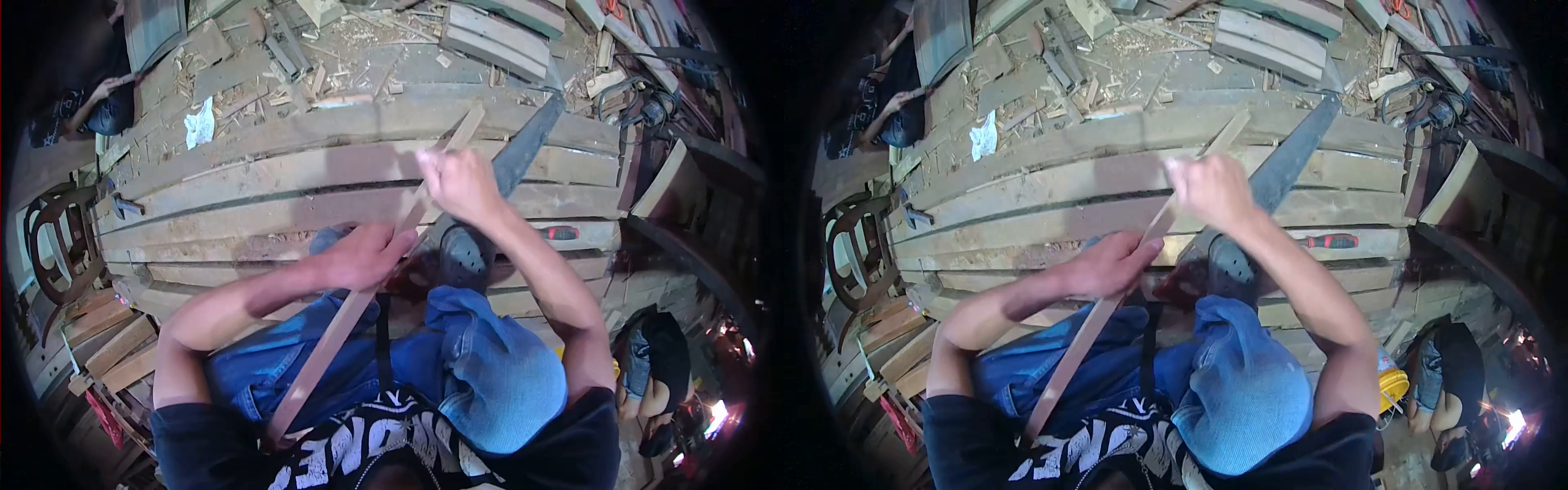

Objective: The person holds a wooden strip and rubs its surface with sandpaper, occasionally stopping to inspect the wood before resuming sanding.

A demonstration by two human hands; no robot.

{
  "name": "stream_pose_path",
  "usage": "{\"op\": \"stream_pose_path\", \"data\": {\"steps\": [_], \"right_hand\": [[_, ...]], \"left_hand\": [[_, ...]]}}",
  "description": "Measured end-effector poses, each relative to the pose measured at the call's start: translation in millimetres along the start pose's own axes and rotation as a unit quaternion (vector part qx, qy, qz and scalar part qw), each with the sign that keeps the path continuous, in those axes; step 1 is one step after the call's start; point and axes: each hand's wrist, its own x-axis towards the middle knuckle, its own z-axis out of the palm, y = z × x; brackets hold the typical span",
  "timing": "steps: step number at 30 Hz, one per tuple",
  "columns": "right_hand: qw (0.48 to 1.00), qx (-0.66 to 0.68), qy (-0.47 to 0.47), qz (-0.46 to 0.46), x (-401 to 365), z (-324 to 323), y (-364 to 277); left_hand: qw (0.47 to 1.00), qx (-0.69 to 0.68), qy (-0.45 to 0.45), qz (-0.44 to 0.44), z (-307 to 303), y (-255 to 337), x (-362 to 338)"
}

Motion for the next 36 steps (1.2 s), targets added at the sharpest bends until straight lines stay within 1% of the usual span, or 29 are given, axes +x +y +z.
{"op": "stream_pose_path", "data": {"steps": [1,2,3,4,5,6,7,8,9,10,11,12,13,14,16,17,18,20,22,23,24,26,27,29,30,32,33,34,36], "right_hand": [[0.999,0.03,0.022,-0.006,-7,3,-4],[0.999,0.03,0.022,-0.002,-1,4,11],[0.996,-0.022,-0.011,0.085,16,5,41],[0.982,-0.074,-0.043,0.17,26,9,62],[0.987,-0.046,0.022,0.151,26,17,70],[0.991,0.002,0.004,0.134,18,-1,34],[0.997,0.027,-0.004,0.071,7,-4,9],[0.998,0.055,-0.022,0.01,-4,-4,-6],[0.999,0.03,-0.038,0.019,-4,-2,0],[0.999,0.026,-0.039,0.022,6,1,26],[0.995,-0.022,-0.017,0.091,23,8,60],[0.985,-0.067,0.005,0.158,34,3,63],[0.987,-0.088,0.003,0.138,35,3,57],[0.989,-0.072,-0.04,0.121,22,6,45],[1.0,0.0,-0.006,-0.003,1,1,8],[1.0,-0.004,-0.019,-0.005,5,-4,14],[0.997,-0.038,-0.044,0.05,15,-3,30],[0.989,-0.085,-0.02,0.118,33,14,74],[0.994,-0.093,-0.02,0.057,22,-2,29],[0.999,-0.041,-0.004,0.024,12,-1,17],[0.998,-0.035,0.047,-0.006,7,2,11],[0.997,0.063,0.017,0.036,5,4,23],[0.997,0.066,0.012,0.036,1,-1,21],[0.992,0.121,0.013,0.026,-11,-13,14],[0.992,0.122,0.013,0.026,-15,-10,16],[0.978,0.096,0.154,-0.106,-24,0,26],[0.978,0.134,0.106,-0.12,-28,4,31],[0.978,0.137,0.107,-0.118,-31,9,35],[0.981,0.117,0.071,-0.139,-35,13,42]], "left_hand": [[1.0,0.005,-0.009,-0.017,-1,1,0],[1.0,0.005,-0.013,-0.017,-1,3,-2],[0.999,-0.017,-0.021,-0.033,-3,8,-3],[0.998,-0.04,-0.028,-0.049,-2,10,-4],[0.997,-0.045,-0.028,-0.048,4,5,-3],[1.0,-0.017,-0.009,-0.015,6,-3,0],[1.0,0.014,0.01,0.018,4,-8,3],[1.0,0.014,0.008,0.014,3,-9,1],[1.0,-0.012,-0.011,-0.011,1,-9,1],[0.998,-0.042,-0.029,-0.032,2,-7,2],[0.998,-0.043,-0.032,-0.029,2,-2,3],[0.998,-0.037,-0.033,-0.035,0,4,0],[0.998,-0.031,-0.031,-0.042,-1,7,-2],[0.999,-0.022,-0.027,-0.04,-5,7,0],[0.998,-0.038,-0.028,-0.04,-1,0,-1],[0.998,-0.032,-0.036,-0.036,-2,0,0],[0.998,-0.035,-0.038,-0.034,-3,2,0],[0.997,-0.05,-0.051,-0.042,-4,6,-2],[0.997,-0.061,-0.04,-0.026,-1,0,1],[0.996,-0.077,-0.033,-0.013,1,-3,1],[0.996,-0.078,-0.035,-0.014,1,-4,-1],[0.996,-0.076,-0.05,0.022,-2,-3,2],[0.995,-0.08,-0.05,0.018,-2,-4,2],[0.991,-0.114,-0.065,-0.003,-1,-4,1],[0.991,-0.114,-0.065,-0.004,-2,-3,0],[0.991,-0.119,-0.066,0.009,-1,-1,1],[0.99,-0.12,-0.066,0.007,-1,-1,2],[0.991,-0.117,-0.07,-0.008,-1,-2,2],[0.99,-0.114,-0.076,-0.026,1,-4,2]]}}
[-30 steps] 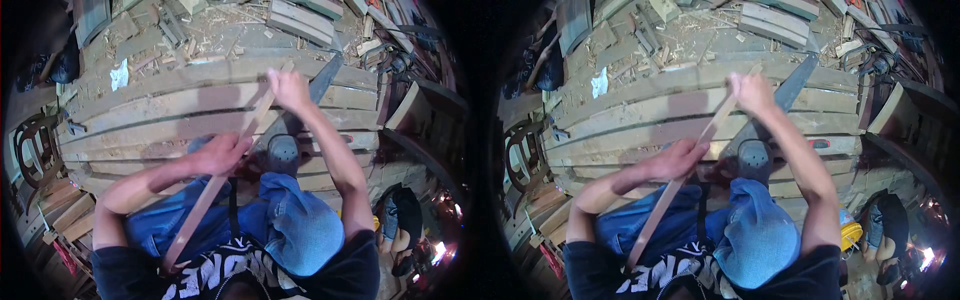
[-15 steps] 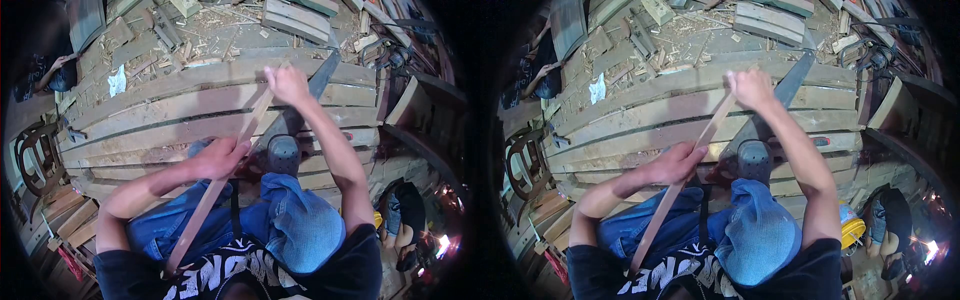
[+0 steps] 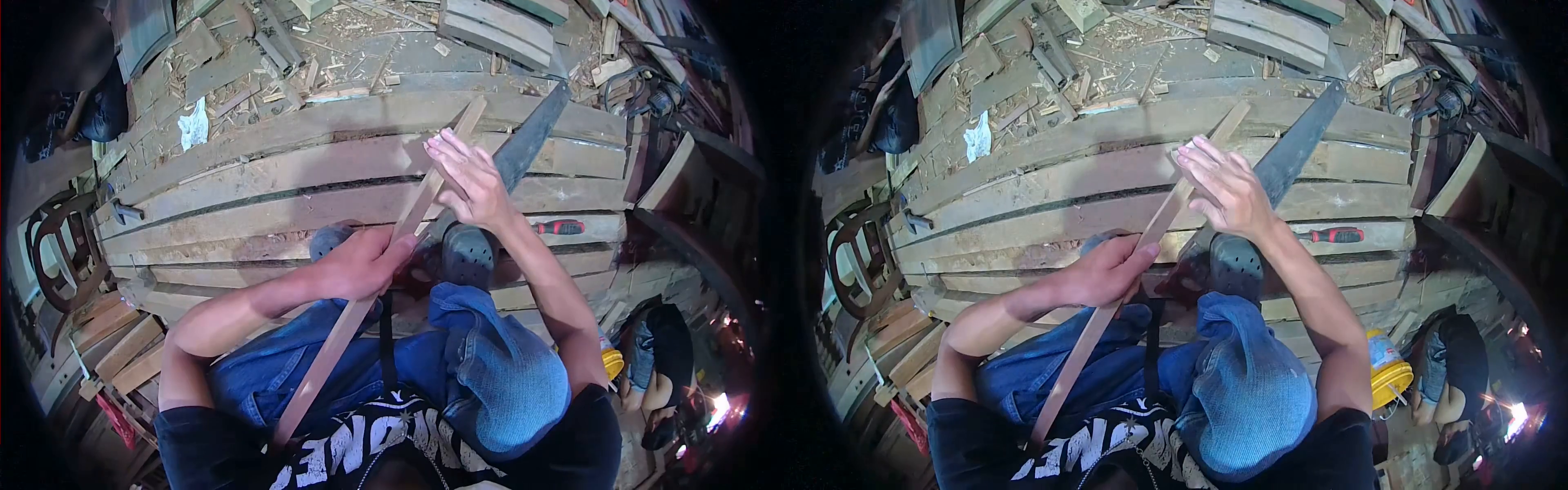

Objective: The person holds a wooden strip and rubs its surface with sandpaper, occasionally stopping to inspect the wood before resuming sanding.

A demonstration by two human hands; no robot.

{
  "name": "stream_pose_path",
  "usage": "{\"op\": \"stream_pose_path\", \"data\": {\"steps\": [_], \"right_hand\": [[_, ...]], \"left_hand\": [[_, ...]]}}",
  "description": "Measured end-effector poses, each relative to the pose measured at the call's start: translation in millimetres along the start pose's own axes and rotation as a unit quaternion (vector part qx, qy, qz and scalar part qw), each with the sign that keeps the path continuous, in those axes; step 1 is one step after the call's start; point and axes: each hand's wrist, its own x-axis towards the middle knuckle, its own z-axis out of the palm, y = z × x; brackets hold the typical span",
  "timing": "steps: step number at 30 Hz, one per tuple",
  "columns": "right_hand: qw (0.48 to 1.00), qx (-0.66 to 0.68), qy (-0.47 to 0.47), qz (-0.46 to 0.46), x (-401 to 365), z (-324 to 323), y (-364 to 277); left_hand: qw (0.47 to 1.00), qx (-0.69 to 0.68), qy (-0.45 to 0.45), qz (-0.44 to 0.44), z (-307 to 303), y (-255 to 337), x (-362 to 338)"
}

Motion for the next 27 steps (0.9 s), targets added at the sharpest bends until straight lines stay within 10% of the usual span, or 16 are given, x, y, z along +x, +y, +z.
{"op": "stream_pose_path", "data": {"steps": [23,27], "right_hand": [[0.994,0.075,-0.037,-0.075,10,-7,3],[0.999,-0.031,0.014,0.022,27,-20,70]], "left_hand": [[0.975,-0.214,-0.053,-0.01,3,-8,1],[0.979,-0.198,-0.046,-0.029,4,-4,1]]}}
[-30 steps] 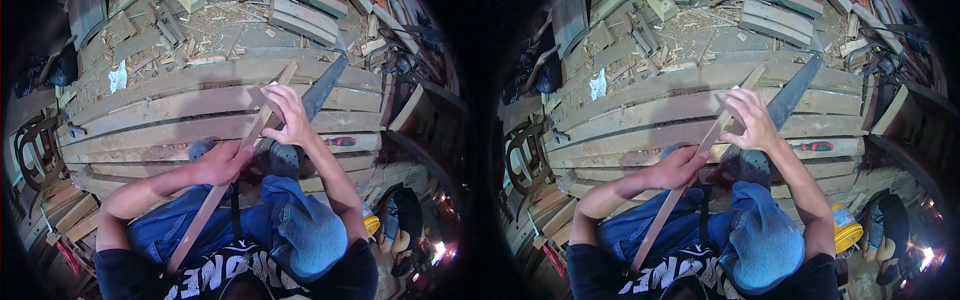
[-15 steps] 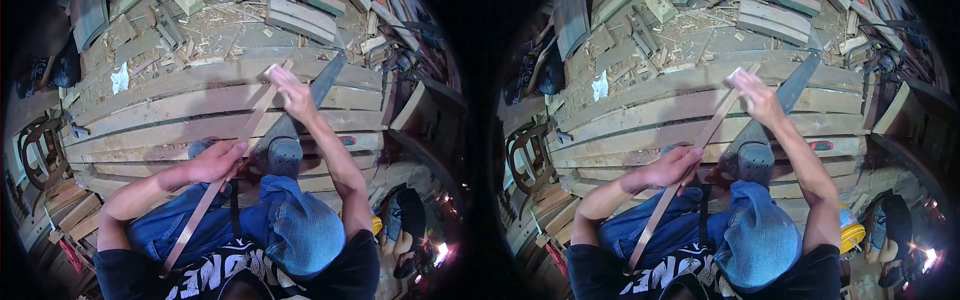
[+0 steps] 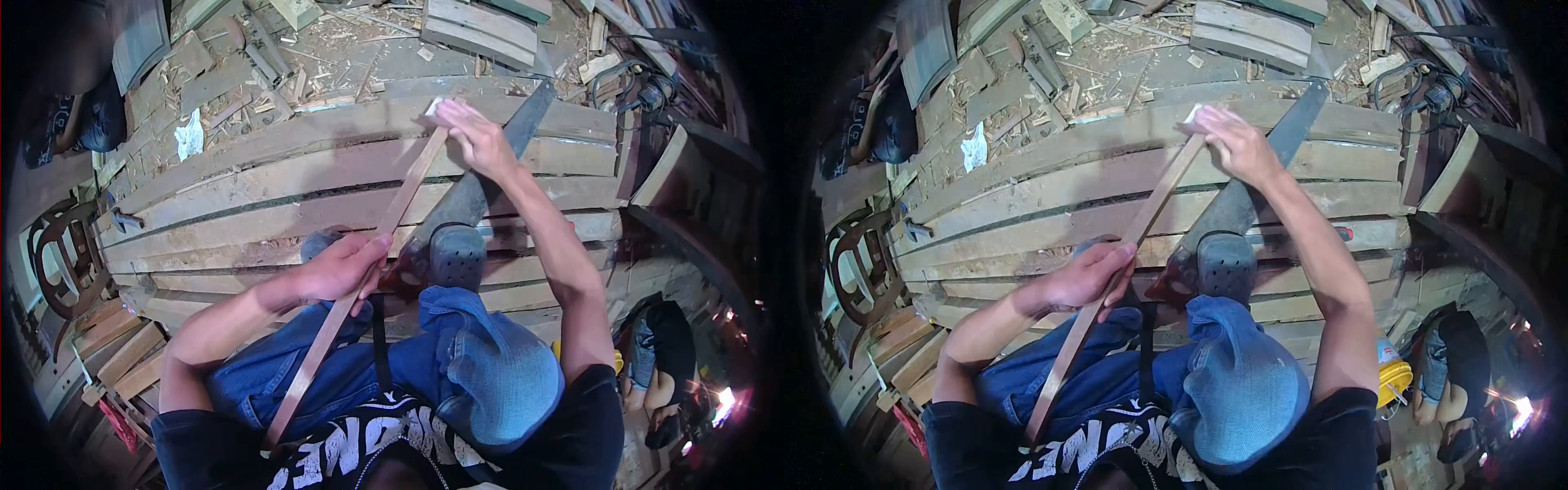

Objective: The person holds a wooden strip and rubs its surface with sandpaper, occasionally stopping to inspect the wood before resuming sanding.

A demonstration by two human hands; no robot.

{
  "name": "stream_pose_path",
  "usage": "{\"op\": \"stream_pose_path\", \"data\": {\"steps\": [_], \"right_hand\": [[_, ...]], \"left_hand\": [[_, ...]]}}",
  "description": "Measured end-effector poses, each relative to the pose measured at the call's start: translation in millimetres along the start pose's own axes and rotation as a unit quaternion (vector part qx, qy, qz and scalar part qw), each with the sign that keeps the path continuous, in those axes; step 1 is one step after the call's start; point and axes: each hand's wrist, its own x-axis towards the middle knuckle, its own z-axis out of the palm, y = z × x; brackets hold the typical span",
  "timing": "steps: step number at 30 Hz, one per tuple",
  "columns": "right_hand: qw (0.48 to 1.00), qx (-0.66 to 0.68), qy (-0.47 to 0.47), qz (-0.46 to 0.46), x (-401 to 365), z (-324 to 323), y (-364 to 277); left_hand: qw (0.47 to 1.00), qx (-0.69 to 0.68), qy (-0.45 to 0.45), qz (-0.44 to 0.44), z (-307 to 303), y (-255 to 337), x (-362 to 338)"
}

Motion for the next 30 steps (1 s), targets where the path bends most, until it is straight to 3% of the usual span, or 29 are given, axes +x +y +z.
{"op": "stream_pose_path", "data": {"steps": [4,8,11,12,15,17,18,19,21,25,27,28,30], "right_hand": [[0.995,0.034,-0.032,-0.086,-19,6,-35],[0.999,-0.02,-0.02,0.017,-8,-3,25],[0.999,-0.043,-0.005,0.019,-8,7,20],[0.999,-0.014,-0.012,-0.034,-12,7,7],[0.998,0.054,-0.029,-0.03,-12,-4,-12],[0.999,-0.002,-0.035,0.02,0,-9,18],[0.998,-0.05,-0.038,-0.018,-6,1,19],[0.998,0.008,-0.061,0.02,-5,0,-10],[0.995,0.079,-0.043,-0.045,-13,3,-38],[0.999,0.012,-0.046,-0.002,-1,-13,3],[0.995,-0.059,-0.048,-0.061,-5,0,9],[0.997,0.03,-0.046,-0.051,-5,0,-21],[0.992,0.072,-0.054,-0.09,-7,-4,-39]], "left_hand": [[1.0,-0.013,0.0,0.01,-1,-1,-1],[1.0,-0.005,0.004,-0.004,3,-3,1],[1.0,-0.018,0.005,-0.011,2,0,-4],[1.0,-0.016,-0.001,-0.005,3,-1,-5],[1.0,-0.006,-0.019,0.013,2,0,-4],[1.0,-0.019,0.009,-0.008,1,0,-1],[1.0,-0.018,0.01,-0.003,1,1,1],[1.0,-0.018,0.004,0.01,0,2,2],[1.0,-0.026,-0.004,0.007,2,-2,-5],[0.999,-0.039,0.01,-0.014,4,-2,-1],[0.999,-0.033,0.017,-0.008,0,-2,-1],[0.999,-0.038,0.009,-0.001,1,-3,-2],[0.999,-0.028,-0.009,0.015,0,-3,-1]]}}
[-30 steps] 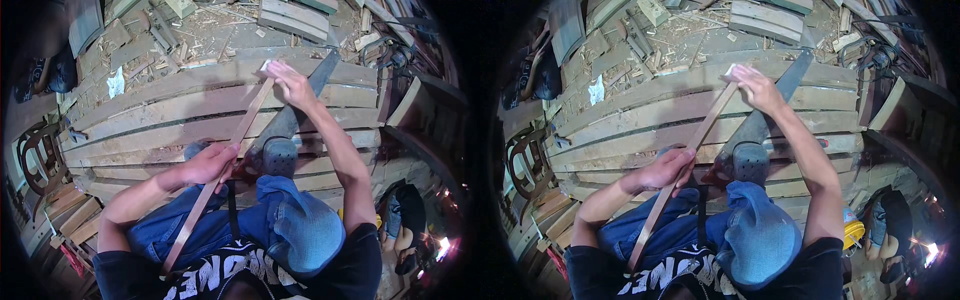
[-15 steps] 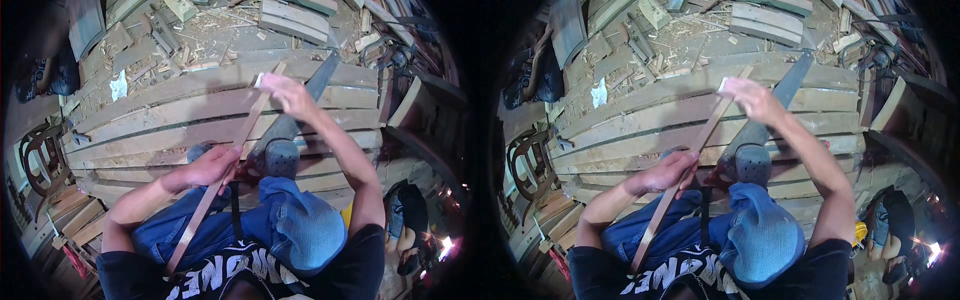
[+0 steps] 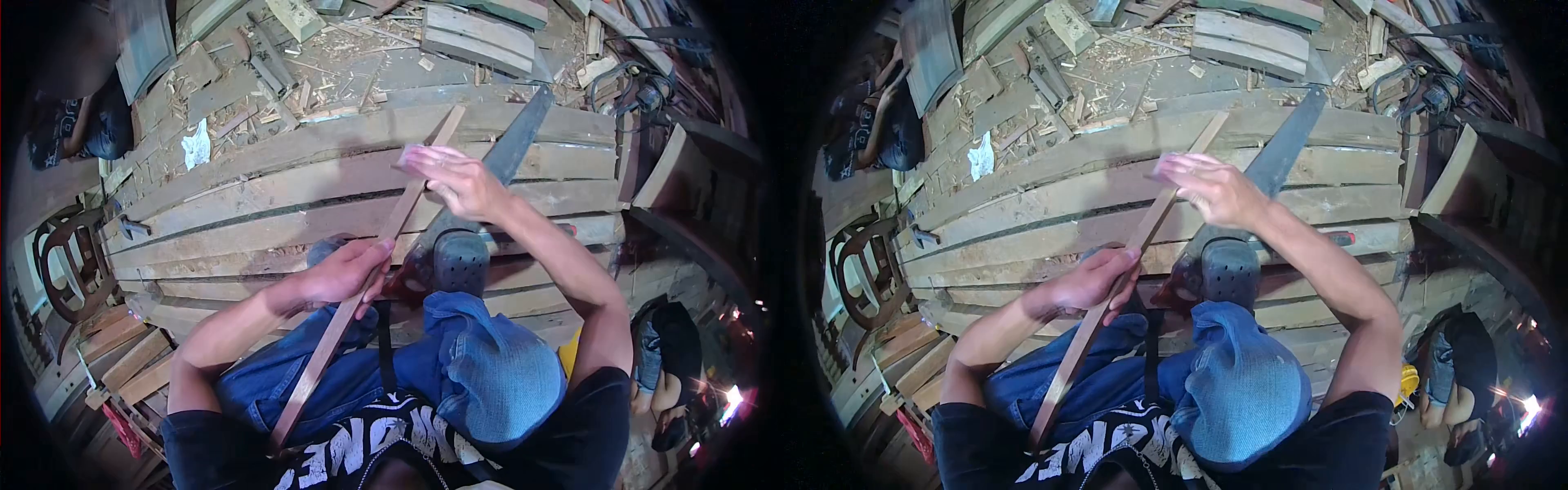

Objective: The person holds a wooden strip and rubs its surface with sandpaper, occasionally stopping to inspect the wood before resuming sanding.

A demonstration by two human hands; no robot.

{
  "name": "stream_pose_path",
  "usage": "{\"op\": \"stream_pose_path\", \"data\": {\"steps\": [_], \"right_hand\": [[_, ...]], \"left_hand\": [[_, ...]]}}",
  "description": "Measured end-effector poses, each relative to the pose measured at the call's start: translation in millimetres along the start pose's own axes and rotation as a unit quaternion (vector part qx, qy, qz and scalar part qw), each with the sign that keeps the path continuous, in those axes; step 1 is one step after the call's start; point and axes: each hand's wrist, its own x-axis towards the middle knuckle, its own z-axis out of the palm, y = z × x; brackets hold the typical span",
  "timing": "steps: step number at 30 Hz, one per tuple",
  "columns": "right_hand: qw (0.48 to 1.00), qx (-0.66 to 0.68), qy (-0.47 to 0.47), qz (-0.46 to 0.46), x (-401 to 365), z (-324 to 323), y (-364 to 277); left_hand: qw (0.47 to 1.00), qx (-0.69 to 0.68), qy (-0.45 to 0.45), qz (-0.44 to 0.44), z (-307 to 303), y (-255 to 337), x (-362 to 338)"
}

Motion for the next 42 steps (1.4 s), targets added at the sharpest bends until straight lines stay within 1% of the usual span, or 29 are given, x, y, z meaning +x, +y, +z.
{"op": "stream_pose_path", "data": {"steps": [1,2,3,4,5,7,8,9,11,12,14,18,19,21,22,23,26,29,30,31,33,34,37,38,39,41,42], "right_hand": [[1.0,0.012,0.001,-0.009,-4,0,5],[1.0,0.009,-0.005,-0.007,-6,-4,24],[0.998,-0.033,0.008,0.05,-6,-5,54],[0.991,-0.07,0.023,0.107,-2,-7,63],[0.992,-0.069,0.025,0.103,-3,-5,65],[0.991,-0.1,0.022,0.085,-2,-4,42],[0.995,-0.079,-0.006,0.061,-4,2,25],[0.998,-0.059,0.008,0.015,-7,6,5],[1.0,-0.017,0.012,-0.009,-2,5,-8],[1.0,-0.022,0.011,-0.011,0,0,-5],[0.999,0.012,-0.033,-0.031,4,-1,-1],[0.997,0.061,-0.053,-0.021,7,-8,-4],[0.996,0.063,-0.056,-0.026,5,-8,-3],[0.997,0.056,-0.035,-0.039,3,-4,-1],[0.997,0.069,-0.03,-0.022,3,-4,-1],[0.997,0.071,-0.032,-0.025,3,-2,1],[0.984,0.17,-0.01,0.057,4,5,11],[0.987,0.15,-0.02,0.054,4,0,6],[0.984,0.159,-0.019,0.08,3,0,2],[0.984,0.159,-0.022,0.08,1,0,1],[0.974,0.194,-0.04,0.114,3,-2,-1],[0.973,0.196,-0.043,0.112,3,-2,-4],[0.987,0.109,-0.054,0.104,6,-2,-18],[0.993,0.052,-0.074,0.071,5,-6,-24],[0.993,0.053,-0.074,0.071,6,-7,-24],[0.992,-0.071,-0.102,-0.018,8,-8,-21],[0.989,-0.096,-0.104,-0.037,8,-7,-21]], "left_hand": [[1.0,-0.002,-0.007,-0.003,1,-1,-1],[1.0,0.001,0.005,-0.012,2,-1,-1],[1.0,0.006,0.021,-0.019,1,1,1],[0.999,0.012,0.022,-0.023,2,0,1],[0.999,0.013,0.027,-0.022,2,1,2],[0.999,-0.003,0.028,-0.019,3,1,-1],[0.999,-0.002,0.031,-0.017,2,2,-1],[1.0,0.004,0.025,-0.013,1,2,1],[1.0,0.009,0.012,-0.017,3,-2,-1],[1.0,0.006,0.013,-0.019,3,0,0],[0.999,0.0,0.02,-0.025,3,1,-2],[1.0,0.009,0.02,-0.021,3,1,-2],[0.999,0.014,0.017,-0.023,3,1,-1],[1.0,0.003,0.013,-0.024,2,1,-1],[1.0,-0.005,0.005,-0.028,1,1,-1],[1.0,-0.008,0.008,-0.027,1,0,-1],[1.0,-0.02,0.0,-0.017,0,-1,-1],[1.0,-0.019,-0.006,-0.013,0,-1,0],[1.0,-0.018,-0.003,-0.018,0,-1,0],[1.0,-0.018,-0.001,-0.023,1,-3,0],[1.0,-0.012,0.0,-0.017,2,0,0],[1.0,-0.005,0.0,-0.012,3,0,-1],[1.0,-0.01,-0.007,-0.02,0,-3,1],[1.0,-0.01,-0.006,-0.02,0,-1,0],[1.0,-0.015,-0.004,-0.021,1,0,-1],[1.0,-0.019,-0.004,-0.023,2,0,-1],[1.0,-0.016,-0.003,-0.019,2,0,-1]]}}
